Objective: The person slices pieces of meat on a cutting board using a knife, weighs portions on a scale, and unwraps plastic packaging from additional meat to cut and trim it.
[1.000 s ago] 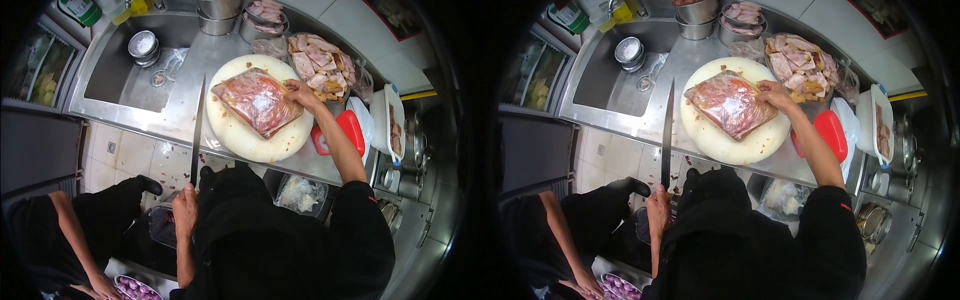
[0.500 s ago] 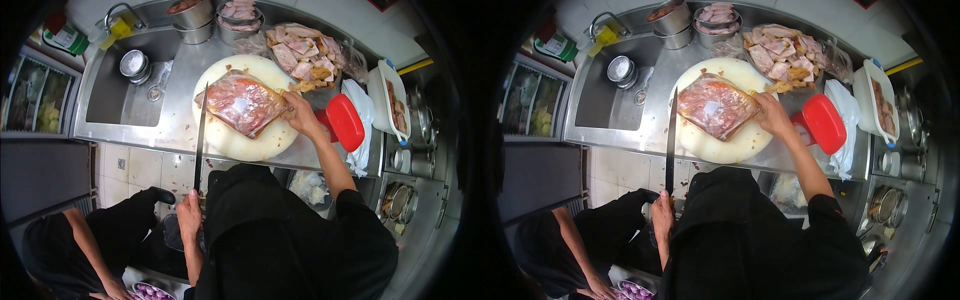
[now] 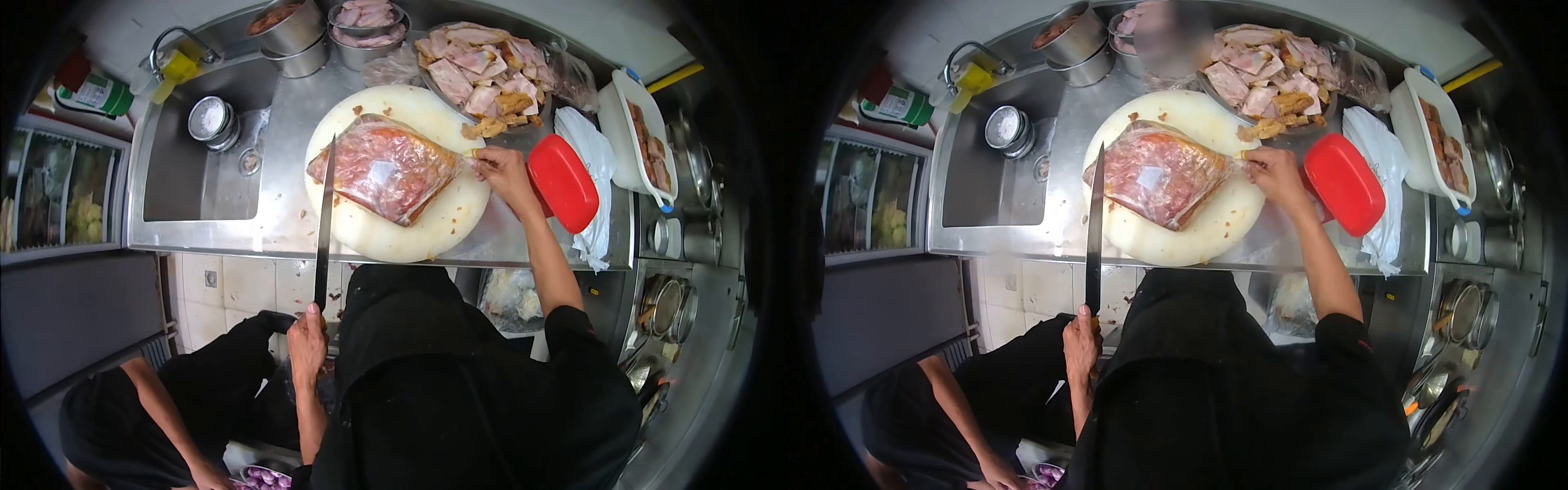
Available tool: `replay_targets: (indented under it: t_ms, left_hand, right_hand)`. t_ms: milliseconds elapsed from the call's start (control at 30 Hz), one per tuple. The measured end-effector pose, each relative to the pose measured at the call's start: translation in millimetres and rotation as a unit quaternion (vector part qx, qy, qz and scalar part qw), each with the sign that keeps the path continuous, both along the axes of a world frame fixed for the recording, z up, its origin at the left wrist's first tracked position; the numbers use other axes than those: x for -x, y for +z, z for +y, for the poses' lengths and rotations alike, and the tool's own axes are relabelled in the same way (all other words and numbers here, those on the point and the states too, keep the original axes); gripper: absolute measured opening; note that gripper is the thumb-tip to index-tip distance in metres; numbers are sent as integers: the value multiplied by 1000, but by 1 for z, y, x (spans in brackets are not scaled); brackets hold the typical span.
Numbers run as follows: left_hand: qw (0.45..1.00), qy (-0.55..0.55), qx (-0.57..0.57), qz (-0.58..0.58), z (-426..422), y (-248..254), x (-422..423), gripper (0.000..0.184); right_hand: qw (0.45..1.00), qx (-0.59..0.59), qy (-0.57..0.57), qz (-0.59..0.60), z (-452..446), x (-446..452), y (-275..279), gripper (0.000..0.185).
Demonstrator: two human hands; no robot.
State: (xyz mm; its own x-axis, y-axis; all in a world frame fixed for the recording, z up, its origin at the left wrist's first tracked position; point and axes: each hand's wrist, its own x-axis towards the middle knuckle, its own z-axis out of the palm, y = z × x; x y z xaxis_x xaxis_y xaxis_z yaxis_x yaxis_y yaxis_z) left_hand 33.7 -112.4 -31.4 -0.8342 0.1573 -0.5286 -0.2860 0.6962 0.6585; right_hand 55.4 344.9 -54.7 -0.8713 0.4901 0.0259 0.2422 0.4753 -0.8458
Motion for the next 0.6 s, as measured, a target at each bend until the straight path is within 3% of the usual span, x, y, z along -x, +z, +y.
replay_targets:
  t_ms: [200,300,400,500,600]
  left_hand:
    - [1000,8,-3,4,4,7,0,64]
    - [1000,13,-10,11,-2,5,-3,64]
    - [999,32,-14,-4,-1,6,-6,64]
    - [1000,23,-3,0,-11,-8,-9,64]
    - [1000,15,1,-12,-8,-5,-10,64]
  right_hand:
    - [988,-91,13,126,-21,12,8,15]
    - [991,-88,-82,52,-25,16,30,26]
    - [957,-265,34,117,-25,13,32,48]
    - [930,-298,210,37,-38,11,19,69]
    - [966,-156,203,31,-48,25,-11,88]
